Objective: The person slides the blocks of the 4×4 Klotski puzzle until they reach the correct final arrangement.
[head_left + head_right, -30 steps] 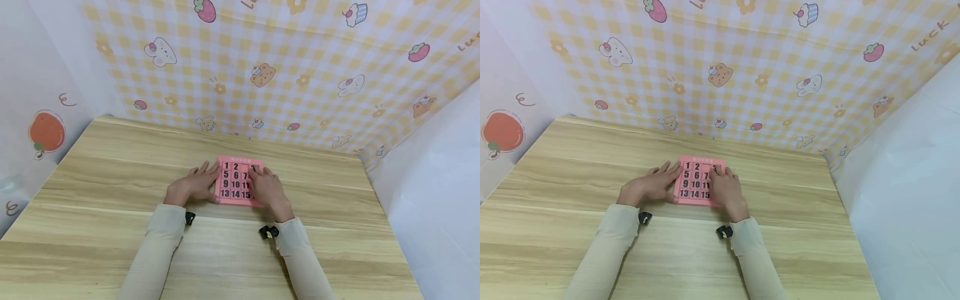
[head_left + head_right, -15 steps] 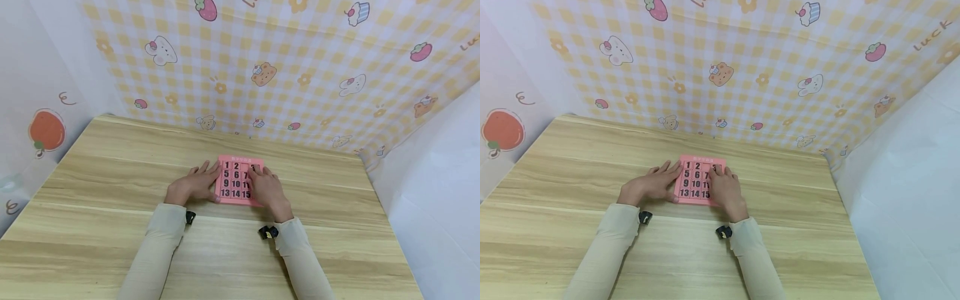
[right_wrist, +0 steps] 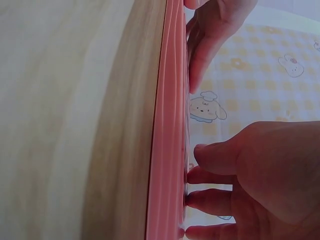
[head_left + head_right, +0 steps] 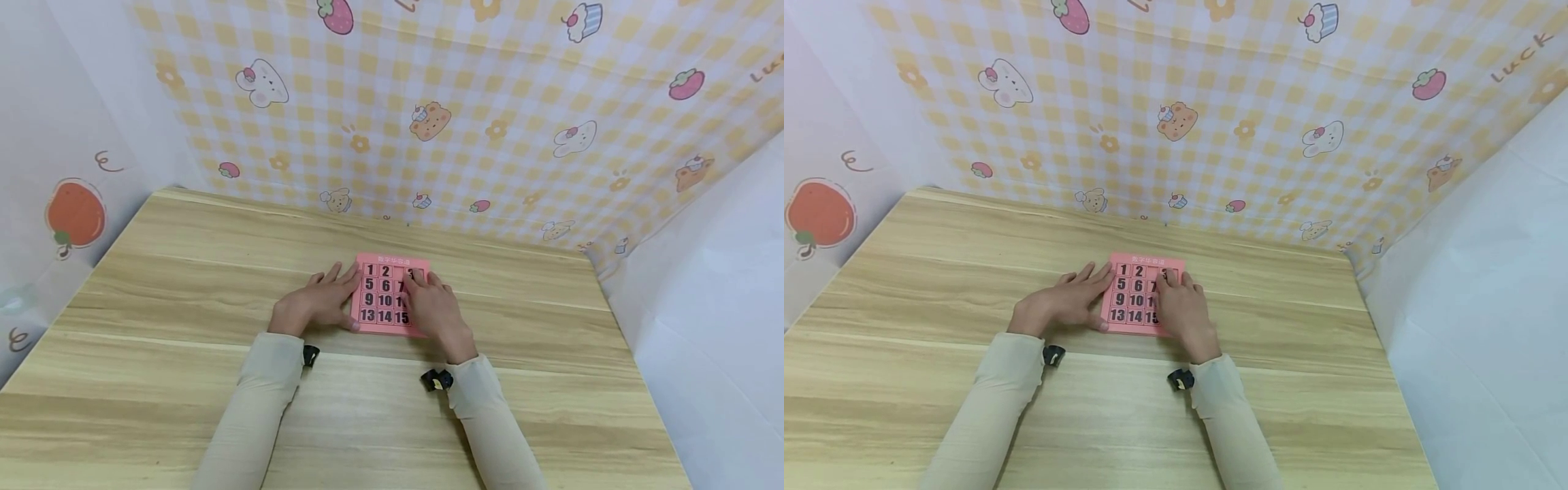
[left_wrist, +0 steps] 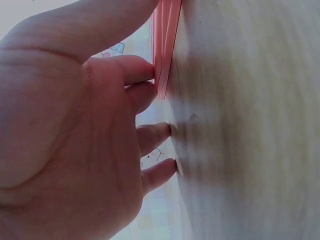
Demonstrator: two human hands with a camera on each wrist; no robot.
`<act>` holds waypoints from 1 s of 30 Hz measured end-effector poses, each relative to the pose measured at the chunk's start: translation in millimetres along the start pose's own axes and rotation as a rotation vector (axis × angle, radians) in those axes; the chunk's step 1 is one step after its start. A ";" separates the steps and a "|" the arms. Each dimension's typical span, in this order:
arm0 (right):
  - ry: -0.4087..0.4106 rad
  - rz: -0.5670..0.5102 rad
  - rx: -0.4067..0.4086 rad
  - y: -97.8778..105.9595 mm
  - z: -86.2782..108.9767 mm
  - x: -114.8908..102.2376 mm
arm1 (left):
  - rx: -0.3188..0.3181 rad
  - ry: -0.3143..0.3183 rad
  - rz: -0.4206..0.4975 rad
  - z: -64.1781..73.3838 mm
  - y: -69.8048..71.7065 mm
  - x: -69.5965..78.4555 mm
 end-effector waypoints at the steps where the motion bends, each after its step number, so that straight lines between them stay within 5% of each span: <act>1: 0.000 -0.001 0.000 -0.2 -0.1 -0.1 | 0.001 0.000 0.000 0.0 0.0 -0.1; 30: 0.016 -0.014 -0.027 -0.1 -0.9 -8.9 | 0.002 0.011 -0.004 -0.4 -1.2 -0.8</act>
Point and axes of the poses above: each hand's wrist, its own z-axis away from the middle knuckle, its own y-axis out of the back of the hand, x = y × z, the point moved 4 cm from there along -z, towards the middle knuckle, and after that the axes turned 5 degrees about x, right-handed, at the moved point
